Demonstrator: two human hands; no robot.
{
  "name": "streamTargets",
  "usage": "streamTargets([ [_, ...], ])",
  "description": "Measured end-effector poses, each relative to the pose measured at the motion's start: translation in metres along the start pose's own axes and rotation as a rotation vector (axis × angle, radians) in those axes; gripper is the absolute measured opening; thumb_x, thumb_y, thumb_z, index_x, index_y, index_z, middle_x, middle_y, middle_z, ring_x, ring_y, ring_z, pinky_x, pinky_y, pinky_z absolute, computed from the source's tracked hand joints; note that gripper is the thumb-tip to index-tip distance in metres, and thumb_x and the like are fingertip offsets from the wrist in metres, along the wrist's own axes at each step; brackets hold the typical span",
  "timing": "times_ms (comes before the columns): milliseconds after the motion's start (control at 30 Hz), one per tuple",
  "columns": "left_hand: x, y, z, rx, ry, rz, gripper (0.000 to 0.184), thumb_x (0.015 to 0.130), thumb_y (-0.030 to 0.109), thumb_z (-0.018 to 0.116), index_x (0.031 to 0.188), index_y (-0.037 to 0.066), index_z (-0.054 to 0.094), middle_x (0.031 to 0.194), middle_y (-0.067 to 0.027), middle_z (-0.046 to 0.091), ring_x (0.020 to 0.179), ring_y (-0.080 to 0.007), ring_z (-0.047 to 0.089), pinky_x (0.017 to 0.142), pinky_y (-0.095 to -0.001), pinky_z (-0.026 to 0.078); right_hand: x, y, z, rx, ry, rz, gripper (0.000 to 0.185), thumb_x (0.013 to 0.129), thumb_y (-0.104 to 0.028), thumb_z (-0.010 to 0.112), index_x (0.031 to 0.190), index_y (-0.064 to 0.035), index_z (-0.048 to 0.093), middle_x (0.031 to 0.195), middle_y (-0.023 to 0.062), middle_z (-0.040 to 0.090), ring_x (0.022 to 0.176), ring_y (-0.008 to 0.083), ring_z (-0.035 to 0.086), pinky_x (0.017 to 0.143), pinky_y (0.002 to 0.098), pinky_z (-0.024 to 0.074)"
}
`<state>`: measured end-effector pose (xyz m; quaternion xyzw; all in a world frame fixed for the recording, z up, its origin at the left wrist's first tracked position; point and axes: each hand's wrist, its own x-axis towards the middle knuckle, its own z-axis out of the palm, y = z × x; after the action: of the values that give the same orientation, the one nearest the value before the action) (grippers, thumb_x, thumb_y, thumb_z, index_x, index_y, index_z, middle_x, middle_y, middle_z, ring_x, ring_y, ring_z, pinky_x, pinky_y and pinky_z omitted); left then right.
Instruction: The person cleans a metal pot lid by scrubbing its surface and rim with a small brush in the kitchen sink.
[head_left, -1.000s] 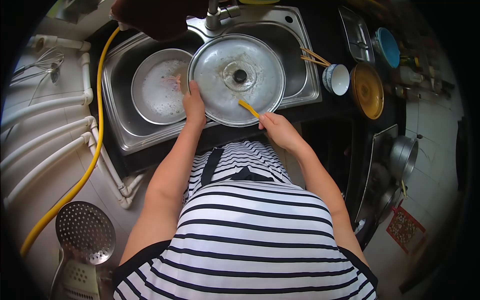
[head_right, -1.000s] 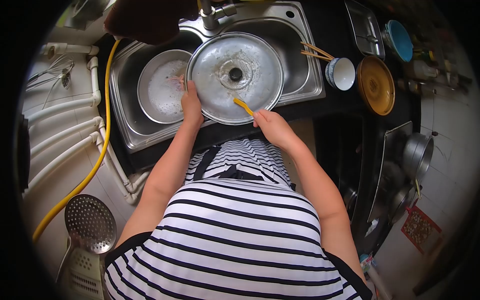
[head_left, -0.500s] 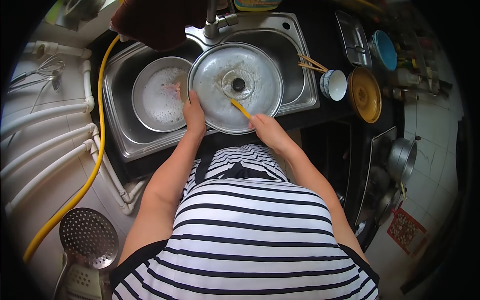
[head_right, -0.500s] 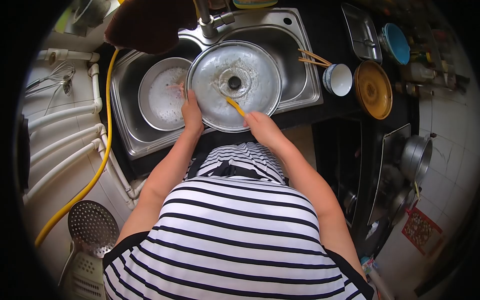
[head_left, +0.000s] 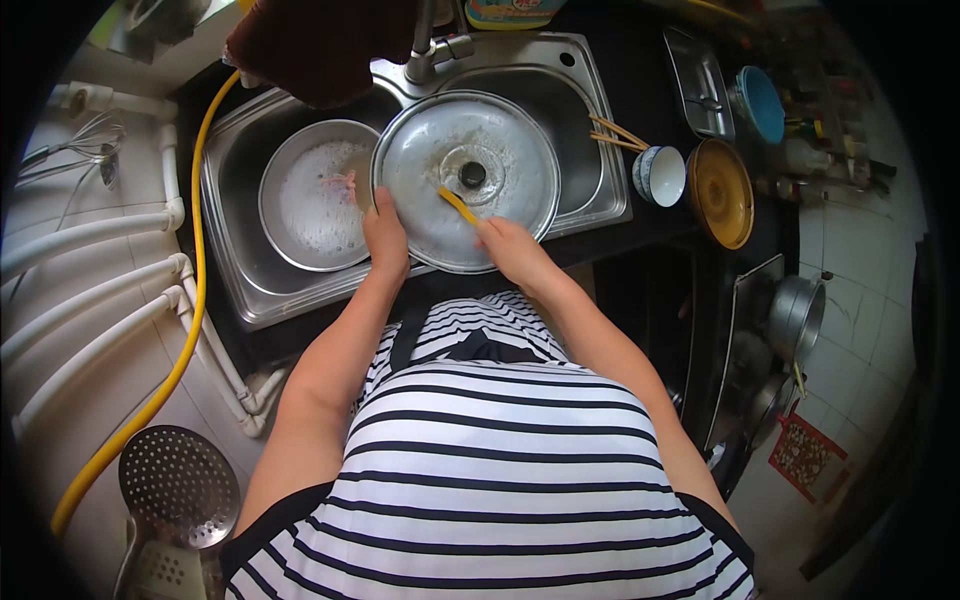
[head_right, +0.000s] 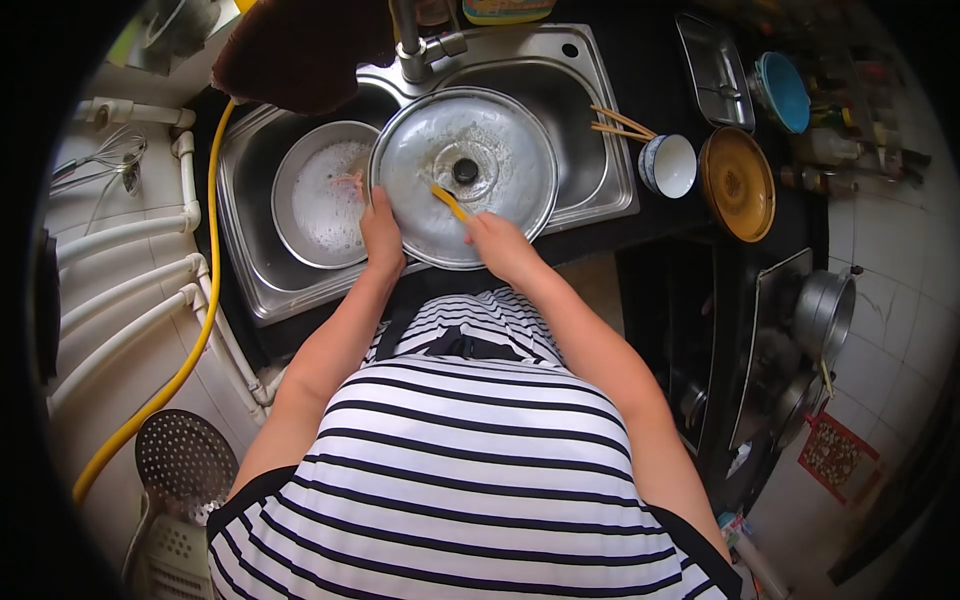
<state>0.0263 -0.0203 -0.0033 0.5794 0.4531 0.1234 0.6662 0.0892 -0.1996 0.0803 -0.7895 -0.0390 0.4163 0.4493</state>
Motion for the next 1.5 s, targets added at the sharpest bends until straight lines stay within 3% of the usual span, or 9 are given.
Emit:
streamTargets([
  [300, 0.002, -0.009, 0.003, -0.124, 0.011, 0.04, 0.056, 0.105, 0.042, 0.04, 0.106, -0.008, 0.066, 0.093, -0.0097, 0.068, 0.082, -0.0171, 0.059, 0.077, -0.0324, 0.047, -0.027, 0.022, -0.019, 0.004, 0.008, 0.037, 0.037, 0.097, -0.031, 0.046, 0.082, -0.001, 0.062, 0.075, 0.0109, 0.06, 0.072, 0.0216, 0.055, 0.07, 0.035, 0.0445],
  [600, 0.003, -0.007, -0.003, -0.06, -0.052, -0.084, 0.054, 0.105, 0.041, 0.041, 0.124, -0.007, 0.057, 0.115, -0.0127, 0.064, 0.101, -0.0189, 0.059, 0.091, -0.0324, 0.046, 0.01, 0.008, 0.013, 0.119, 0.022, -0.098, 0.038, 0.097, -0.031, 0.047, 0.082, -0.0006, 0.063, 0.075, 0.0117, 0.061, 0.072, 0.0219, 0.056, 0.069, 0.0349, 0.0445],
  [667, -0.003, -0.001, 0.006, -0.064, 0.014, 0.073, 0.056, 0.104, 0.043, 0.041, 0.114, -0.008, 0.063, 0.102, -0.0115, 0.067, 0.089, -0.0179, 0.061, 0.083, -0.0322, 0.047, -0.013, 0.021, -0.008, 0.04, -0.029, -0.042, 0.038, 0.097, -0.032, 0.047, 0.082, -0.0006, 0.063, 0.075, 0.0107, 0.06, 0.073, 0.0204, 0.055, 0.07, 0.0338, 0.0439],
  [900, 0.003, -0.007, 0.003, -0.057, -0.02, 0.006, 0.056, 0.105, 0.043, 0.04, 0.113, -0.007, 0.063, 0.102, -0.0121, 0.068, 0.09, -0.0182, 0.062, 0.083, -0.032, 0.048, 0.0, 0.003, 0.0, 0.122, 0.0, 0.056, 0.038, 0.098, -0.032, 0.048, 0.081, -0.0014, 0.063, 0.074, 0.008, 0.058, 0.072, 0.0184, 0.053, 0.07, 0.0335, 0.0432],
  [1100, 0.034, -0.055, -0.003, -0.019, 0.007, 0.179, 0.057, 0.105, 0.043, 0.04, 0.127, -0.008, 0.055, 0.117, -0.0146, 0.064, 0.103, -0.0208, 0.06, 0.092, -0.0332, 0.047, -0.011, 0.021, -0.012, 0.06, -0.03, -0.033, 0.038, 0.098, -0.032, 0.046, 0.081, -0.0016, 0.062, 0.072, 0.0088, 0.059, 0.07, 0.0205, 0.053, 0.068, 0.0351, 0.044],
  [1333, 0.011, -0.024, -0.004, 0.324, 0.043, 0.208, 0.057, 0.103, 0.043, 0.038, 0.152, 0.014, 0.031, 0.121, -0.0287, 0.061, 0.108, -0.0366, 0.06, 0.096, -0.0421, 0.043, 0.011, 0.029, 0.0, -0.055, 0.018, -0.128, 0.036, 0.097, -0.03, 0.047, 0.077, -0.0043, 0.065, 0.073, 0.0113, 0.061, 0.071, 0.0207, 0.055, 0.067, 0.0361, 0.0443],
  [1367, 0.004, -0.012, -0.004, 0.311, 0.019, 0.144, 0.056, 0.104, 0.039, 0.039, 0.151, 0.01, 0.033, 0.121, -0.0246, 0.062, 0.108, -0.0324, 0.06, 0.096, -0.0395, 0.043, 0.021, 0.019, 0.009, -0.037, 0.03, -0.174, 0.038, 0.097, -0.03, 0.046, 0.077, -0.0031, 0.064, 0.074, 0.0138, 0.062, 0.071, 0.0238, 0.057, 0.07, 0.0374, 0.045],
  [1433, 0.003, -0.013, 0.001, 0.224, 0.09, 0.157, 0.06, 0.104, 0.043, 0.038, 0.112, -0.011, 0.063, 0.099, -0.0268, 0.069, 0.095, -0.0346, 0.065, 0.087, -0.0428, 0.047, 0.038, 0.017, 0.02, -0.087, 0.07, -0.247, 0.041, 0.098, -0.032, 0.044, 0.077, -0.0016, 0.063, 0.075, 0.0155, 0.064, 0.073, 0.026, 0.059, 0.07, 0.0388, 0.0457],
  [1500, -0.006, -0.003, 0.004, 0.127, 0.087, 0.199, 0.059, 0.104, 0.043, 0.039, 0.111, -0.01, 0.064, 0.097, -0.024, 0.069, 0.091, -0.03, 0.064, 0.086, -0.0415, 0.047, 0.02, 0.017, 0.01, -0.095, 0.04, -0.168, 0.04, 0.096, -0.03, 0.044, 0.076, -0.0011, 0.063, 0.074, 0.0149, 0.064, 0.071, 0.0262, 0.059, 0.07, 0.0395, 0.0461],
])
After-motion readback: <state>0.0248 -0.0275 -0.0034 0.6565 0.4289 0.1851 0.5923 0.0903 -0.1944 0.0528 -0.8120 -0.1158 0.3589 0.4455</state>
